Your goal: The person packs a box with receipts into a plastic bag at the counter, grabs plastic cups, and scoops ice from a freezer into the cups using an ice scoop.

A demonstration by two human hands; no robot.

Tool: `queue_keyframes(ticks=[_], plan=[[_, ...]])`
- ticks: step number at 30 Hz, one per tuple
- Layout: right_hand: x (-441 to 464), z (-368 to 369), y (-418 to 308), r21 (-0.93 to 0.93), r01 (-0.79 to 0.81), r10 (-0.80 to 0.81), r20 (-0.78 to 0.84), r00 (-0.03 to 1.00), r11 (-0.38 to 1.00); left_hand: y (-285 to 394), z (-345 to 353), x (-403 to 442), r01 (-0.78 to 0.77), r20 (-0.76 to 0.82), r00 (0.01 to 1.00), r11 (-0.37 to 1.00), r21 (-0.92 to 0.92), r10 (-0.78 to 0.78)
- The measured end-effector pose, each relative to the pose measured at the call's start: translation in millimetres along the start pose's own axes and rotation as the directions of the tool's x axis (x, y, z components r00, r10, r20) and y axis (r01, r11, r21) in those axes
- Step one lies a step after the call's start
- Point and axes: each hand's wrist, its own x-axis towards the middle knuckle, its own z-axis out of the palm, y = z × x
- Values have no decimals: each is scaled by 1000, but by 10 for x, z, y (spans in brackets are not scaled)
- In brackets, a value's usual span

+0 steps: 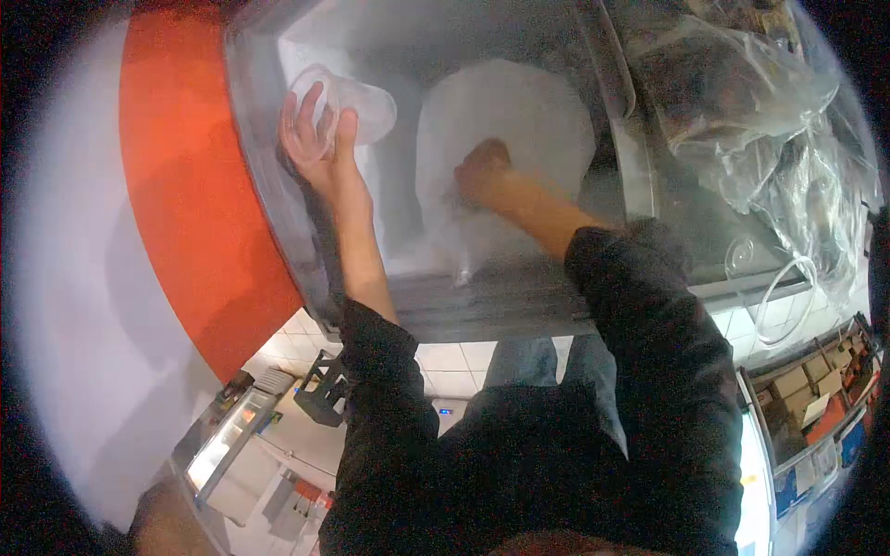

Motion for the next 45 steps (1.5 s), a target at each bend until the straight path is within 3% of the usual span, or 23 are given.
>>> queue_keyframes(ticks=[4, 7, 9, 10, 12, 16, 18, 22, 24, 25, 27, 28, 30, 31, 34, 38, 40, 41, 42, 44, 45], plan=[[41, 218, 128, 69, -27, 38, -166, 985, 997, 45, 22, 2, 10, 21, 1000, 1000, -15, -10], [29, 2, 351, 41, 21, -18, -75, 997, 999, 84, 29, 12, -42, 38, 999, 993, 113, 38], [185, -44, 489, 346, 184, -226, 84, 971, 920, 19, -27, 25, -87, 70, 994, 991, 102, 80], [75, -195, 468, 343, 187, -228, 84, 970, 921, 9, -44, 31, -88, 67, 994, 991, 103, 82], [-152, -562, 523, 407, 108, -216, 231, 949, 907, -7, -60, 46, -90, 82, 993, 995, 46, 86], [-398, -931, 771, 361, 129, -221, 224, 949, 923, -15, -59, 62, -99, 73, 992, 995, -1, 99], [-546, -1061, 832, 318, 129, -181, 139, 974, 939, 7, -49, 53, -110, 62, 992, 993, 40, 108], [-449, -1167, 960, 340, 90, -153, 164, 975, 936, 7, -38, 45, -102, 38, 994, 991, 85, 99], [-739, -1224, 1020, 391, 338, -297, -162, 941, 856, -27, -29, 39, -80, 50, 996, 984, 160, 73], [-874, -1351, 983, 387, 341, -300, -164, 940, 857, -57, -23, 38, -83, 47, 996, 983, 162, 76], [-1155, -1636, 874, 134, 302, -265, -241, 934, 944, -148, -26, 22, -30, 63, 998, 980, 196, 18], [-1342, -1756, 793, 135, 306, -268, -241, 933, 942, -234, -44, 15, -29, 61, 998, 979, 199, 17], [-1648, -1910, 584, 31, 24, -9, -412, 911, 999, -380, -65, -7, -134, 118, 986, 982, 134, 118], [-1746, -1960, 473, 13, -78, 74, -468, 881, 997, -17, 101, -84, 2, 96, 995, 943, 333, -36], [-1823, -2028, 151, -97, -148, 60, -604, 795, 984, -290, 91, -114, 34, 107, 991, 928, 371, -79], [-1812, -1819, -152, -411, -310, -73, -693, 717, 858, -162, 224, -165, 44, 143, 983, 909, 415, -113], [-1822, -1861, -161, -482, -344, -122, -703, 701, 806, -208, 223, -123, -84, 148, 989, 876, 475, 15], [-1840, -1929, -110, -393, -324, -29, -674, 738, 861, -220, 201, -119, -123, 148, 987, 859, 496, 56], [-1803, -1811, -4, -228, -275, -29, -816, 578, 934, -175, 195, -118, -117, 119, 991, 854, 506, 65], [-1730, -1577, 207, -19, 34, -24, -984, 174, 999, -156, 154, -116, -110, 87, 993, 847, 520, 75], [-1756, -1521, 296, -81, -209, -33, -975, 221, 974, -167, 149, -124, -88, 45, 996, 914, 395, 77]])
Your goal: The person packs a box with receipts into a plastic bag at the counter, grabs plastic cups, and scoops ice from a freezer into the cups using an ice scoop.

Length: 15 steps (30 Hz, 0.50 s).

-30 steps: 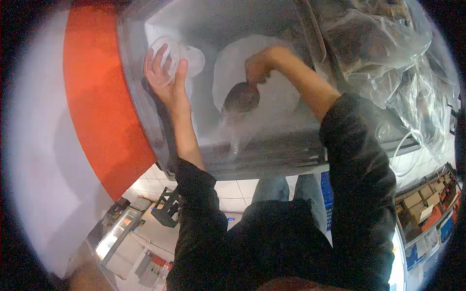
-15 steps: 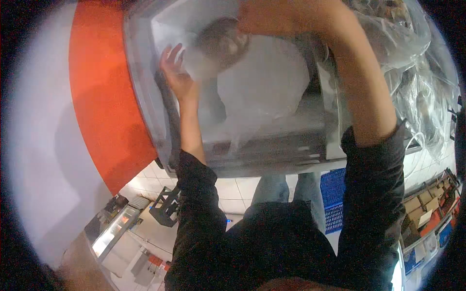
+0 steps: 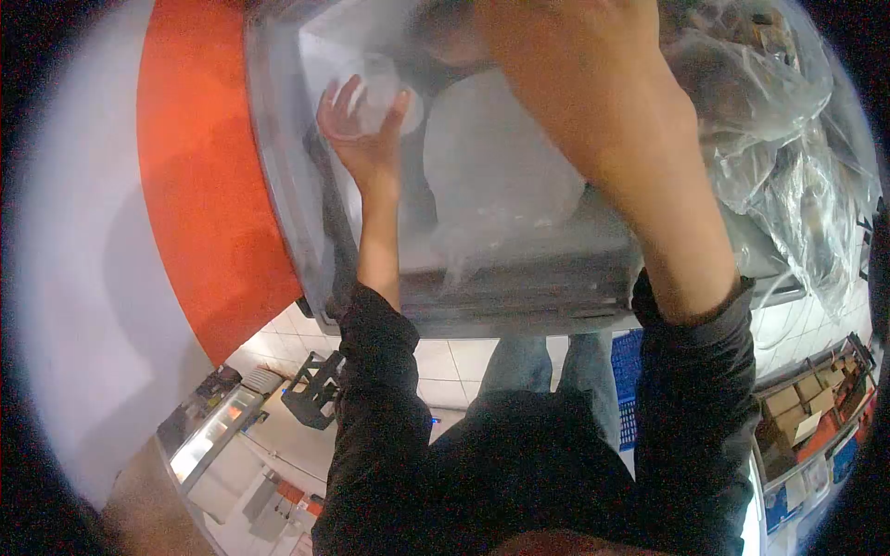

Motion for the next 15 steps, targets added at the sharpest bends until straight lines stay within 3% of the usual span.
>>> queue_keyframes(ticks=[1, 2, 3, 5, 6, 8, 10, 14, 15], plan=[[-22, 32, 31, -252, 18, -7, 47, 999, 968, -12, -12, 8, 14, -37, 999, 990, -144, -19], [-31, 108, -3, -233, 118, -31, 344, 938, 965, -23, -24, 17, 22, -70, 997, 958, -285, -43], [-60, 238, -67, -186, 207, -53, 610, 791, 960, -17, -43, 38, 20, -72, 997, 959, -284, -42], [-320, 914, -260, -163, 263, 18, 878, 478, 951, -5, -66, 73, 41, -110, 992, 973, -227, -68], [-716, 1269, -315, -157, 348, -85, 805, 587, 924, -10, -62, 68, 42, -111, 991, 973, -227, -69], [-912, 1451, -329, -166, 424, -190, 711, 677, 890, -40, -58, 78, 9, -106, 994, 969, -245, -36], [-717, 1325, -389, 50, 410, -171, 949, 265, 911, 4, -63, 85, 25, -91, 995, 969, -245, -49], [-904, 1703, -203, 11, 341, -116, 950, 291, 940, -2, -58, 97, 13, -42, 999, 955, -295, -27], [-853, 1566, -191, 26, 290, -138, 919, 371, 957, 30, -58, 112, 12, -43, 999, 955, -295, -26]])
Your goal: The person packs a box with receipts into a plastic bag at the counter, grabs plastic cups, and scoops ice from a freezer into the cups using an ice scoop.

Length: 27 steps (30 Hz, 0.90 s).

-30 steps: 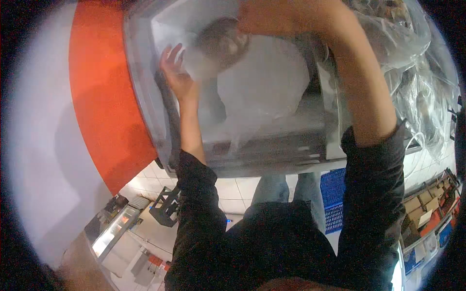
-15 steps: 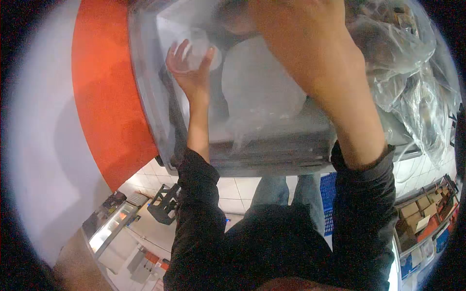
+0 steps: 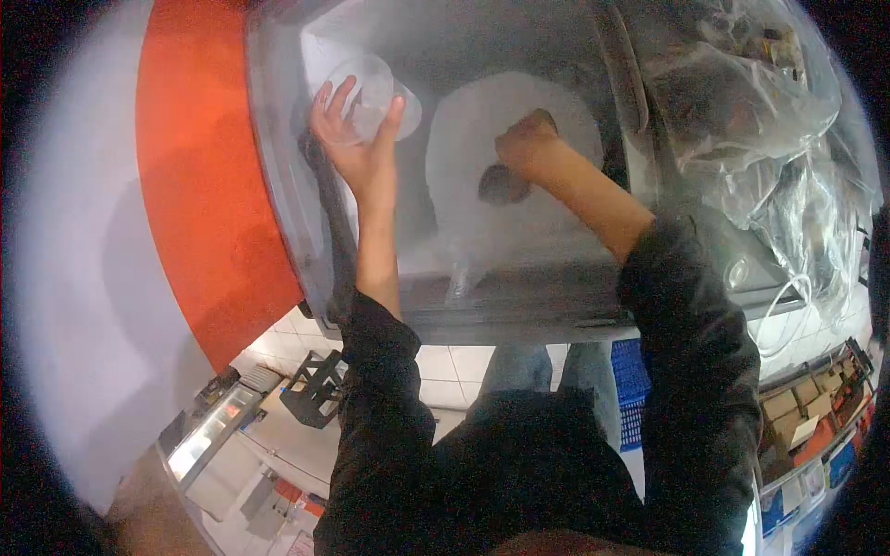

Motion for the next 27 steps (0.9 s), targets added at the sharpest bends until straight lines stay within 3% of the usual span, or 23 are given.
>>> queue_keyframes(ticks=[1, 5, 7, 12, 16, 20, 21, 23, 25, 27], plan=[[-48, -58, 4, 55, 4, 1, -89, 996, 998, 30, -5, 2, 16, 7, 1000, 1000, 0, -16], [154, -25, -189, 111, -63, 77, -124, 989, 992, 99, 24, -24, 9, 25, 1000, 998, 61, -10], [123, -129, -224, 246, 20, 9, -117, 993, 969, 86, 17, -48, -14, 49, 999, 995, 103, 9], [188, 15, -153, 167, 97, -86, -71, 994, 981, 63, 23, -51, -52, 88, 995, 994, 91, 44], [215, 154, -630, 227, 218, -208, -65, 976, 949, 106, 41, -23, -73, 117, 991, 991, 108, 61], [180, 143, -330, 381, 168, -161, -52, 986, 909, 90, 13, -19, -93, 121, 989, 992, 85, 82], [165, 49, -263, 448, 119, -185, 107, 977, 886, 92, 13, -17, -93, 123, 989, 992, 83, 82], [177, -79, -154, 509, 57, -216, 258, 942, 859, 108, 11, -19, -125, 120, 986, 991, 37, 120], [183, -196, -6, 674, 53, -287, 241, 927, 737, 75, -20, -6, -155, 141, 979, 987, 34, 148], [123, -392, 213, 685, 34, -258, 228, 939, 728, 34, -54, -2, -187, 157, 971, 982, 19, 182]])
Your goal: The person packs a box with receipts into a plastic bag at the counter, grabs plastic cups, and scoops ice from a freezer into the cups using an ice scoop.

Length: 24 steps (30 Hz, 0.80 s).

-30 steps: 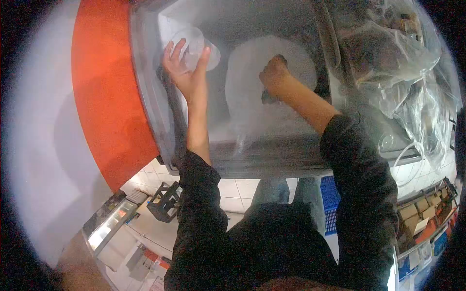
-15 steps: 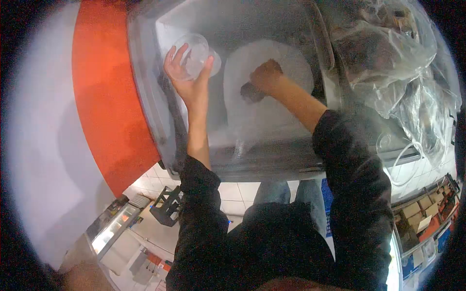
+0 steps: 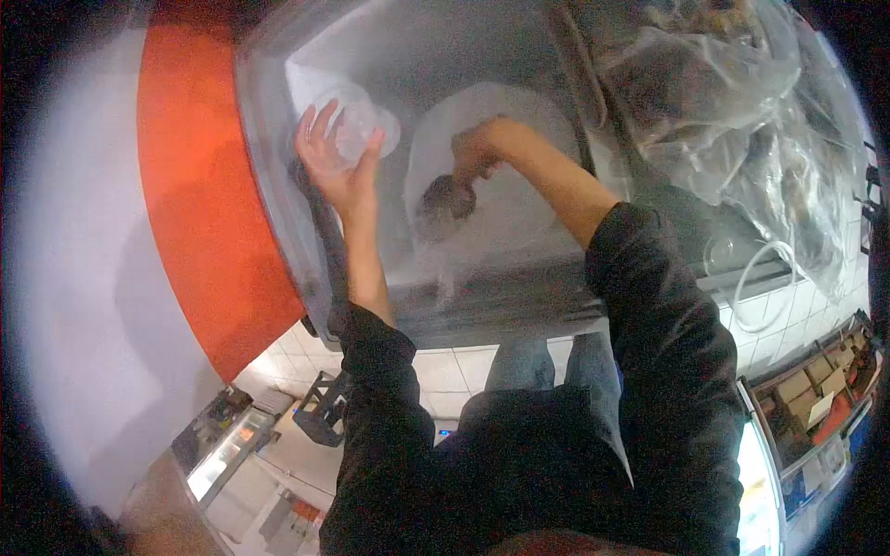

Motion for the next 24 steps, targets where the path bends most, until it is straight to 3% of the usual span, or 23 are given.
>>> queue_keyframes(ticks=[3, 5, 8, 10, 11, 13, 14, 16, 17, 19, 21, 23, 24], plan=[[-284, -284, 53, 49, -17, 23, -111, 994, 999, -68, -74, -42, 19, -18, 1000, 1000, 15, -19], [-599, -427, 61, 77, -26, 41, -193, 980, 997, -127, -130, -97, 119, -35, 992, 992, 38, -117], [-1224, -614, -177, -46, -58, 38, -363, 931, 997, -186, -226, -132, 139, -10, 990, 988, 68, -139], [-1496, -682, -310, -78, -188, 114, -557, 823, 979, -43, -196, -148, 117, 63, 990, 981, 152, -128], [-1628, -693, -400, -78, -189, 113, -564, 818, 979, 29, -163, -150, 100, 133, 982, 966, 238, -135], [-1859, -663, -585, -133, -283, 80, -771, 631, 950, 156, -9, -156, 56, 151, 985, 983, 176, -84], [-1880, -609, -617, -125, -290, 89, -777, 623, 949, 224, 123, -179, 18, 169, 985, 994, 112, -37], [-1855, -533, -727, -284, -373, -11, -808, 589, 883, 497, 330, -201, 39, 194, 979, 992, 124, -63], [-1887, -531, -748, -266, -393, 6, -821, 571, 880, 604, 401, -194, 62, 211, 973, 987, 145, -92], [-2025, -530, -767, -256, -395, 61, -769, 636, 882, 655, 499, -213, 71, 201, 975, 992, 100, -90], [-2220, -483, -684, -206, -419, 75, -824, 562, 885, 762, 602, -252, 91, 185, 978, 994, 61, -100], [-2453, -424, -615, -227, -376, 46, -804, 593, 898, 949, 657, -277, 233, 91, 969, 972, -36, -229], [-2536, -385, -548, -223, -383, 47, -812, 582, 897, 976, 666, -290, 221, 94, 972, 975, -40, -216]])
